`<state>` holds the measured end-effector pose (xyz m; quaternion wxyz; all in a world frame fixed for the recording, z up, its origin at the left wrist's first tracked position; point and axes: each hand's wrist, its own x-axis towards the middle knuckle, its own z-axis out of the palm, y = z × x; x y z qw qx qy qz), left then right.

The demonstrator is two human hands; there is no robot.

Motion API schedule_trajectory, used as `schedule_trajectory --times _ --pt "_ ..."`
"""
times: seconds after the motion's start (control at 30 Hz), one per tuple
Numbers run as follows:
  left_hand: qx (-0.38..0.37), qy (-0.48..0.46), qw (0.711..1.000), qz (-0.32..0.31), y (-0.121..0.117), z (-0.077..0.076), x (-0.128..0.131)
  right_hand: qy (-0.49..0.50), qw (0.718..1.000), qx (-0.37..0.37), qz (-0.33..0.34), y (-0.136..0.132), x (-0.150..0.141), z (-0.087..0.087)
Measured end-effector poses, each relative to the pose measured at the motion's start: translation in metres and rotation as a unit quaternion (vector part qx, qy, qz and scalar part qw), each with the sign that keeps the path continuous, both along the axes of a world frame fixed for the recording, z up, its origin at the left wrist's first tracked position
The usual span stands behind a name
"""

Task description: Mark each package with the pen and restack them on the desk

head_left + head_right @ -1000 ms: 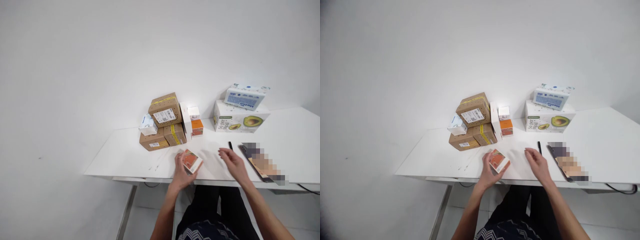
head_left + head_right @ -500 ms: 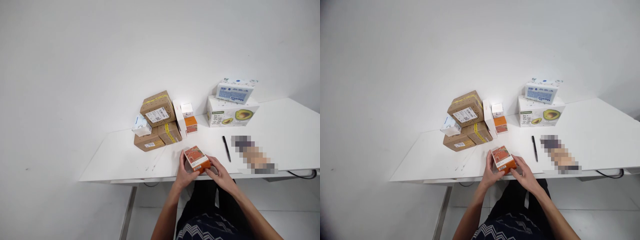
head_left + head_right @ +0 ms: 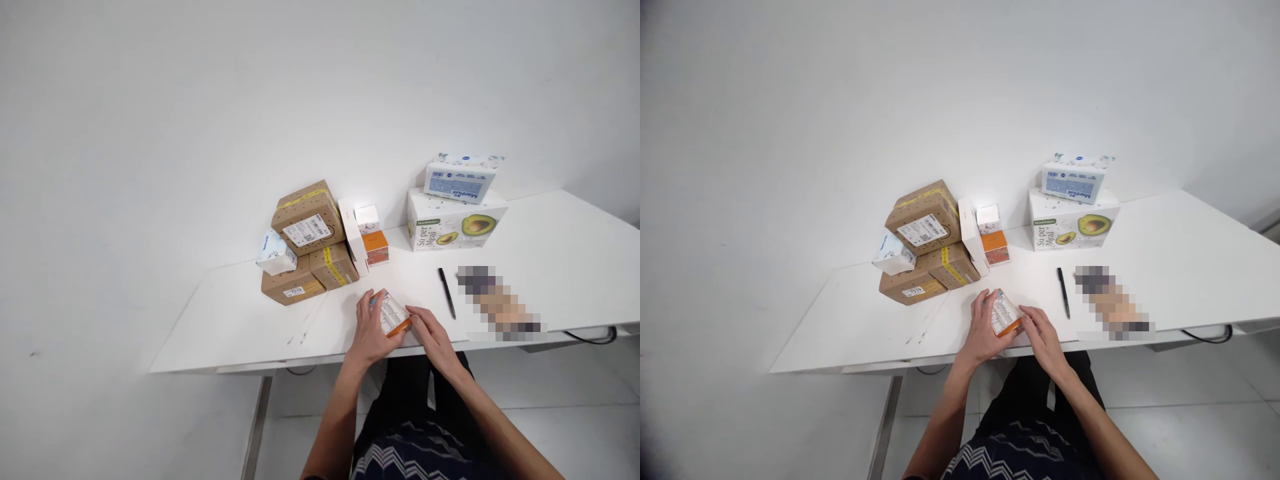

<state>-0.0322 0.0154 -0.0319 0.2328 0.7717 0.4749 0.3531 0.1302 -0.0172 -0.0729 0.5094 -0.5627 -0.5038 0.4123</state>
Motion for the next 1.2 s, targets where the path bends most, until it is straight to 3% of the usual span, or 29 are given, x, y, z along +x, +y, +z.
schedule_trajectory --times 0.13,0.27,0.37,0.5,0.73,0.97,1.07,1.2 --pt "-0.015 -0.064 0.998 0.001 -0.003 -0.02 -0.006 0.014 0.999 -0.002 0.046 0.002 -0.004 0.002" --pt "-0.11 -0.123 0.986 0.014 -0.012 -0.036 -0.023 0.015 0.999 -0.009 0.045 0.003 -0.005 0.001" --pt "-0.181 -0.164 0.97 0.021 -0.016 -0.04 -0.027 0.011 0.999 -0.015 0.042 0.003 -0.005 0.0" --pt "-0.209 -0.188 0.959 0.02 -0.014 -0.039 -0.022 0.015 0.999 -0.021 0.031 0.002 -0.007 -0.002" --pt "-0.169 -0.159 0.973 0.01 -0.014 -0.038 -0.017 0.029 0.999 -0.037 0.009 0.002 -0.006 0.004" --pt "-0.02 -0.03 0.999 -0.015 -0.004 -0.01 -0.007 0.003 0.999 -0.02 -0.044 0.002 0.008 0.0" --pt "-0.024 0.013 0.999 -0.032 0.001 -0.007 -0.005 -0.007 0.999 -0.028 -0.027 -0.002 0.007 0.005" --pt "-0.083 -0.015 0.996 -0.034 0.001 -0.018 -0.013 -0.047 0.998 -0.029 -0.008 -0.002 0.013 0.014"
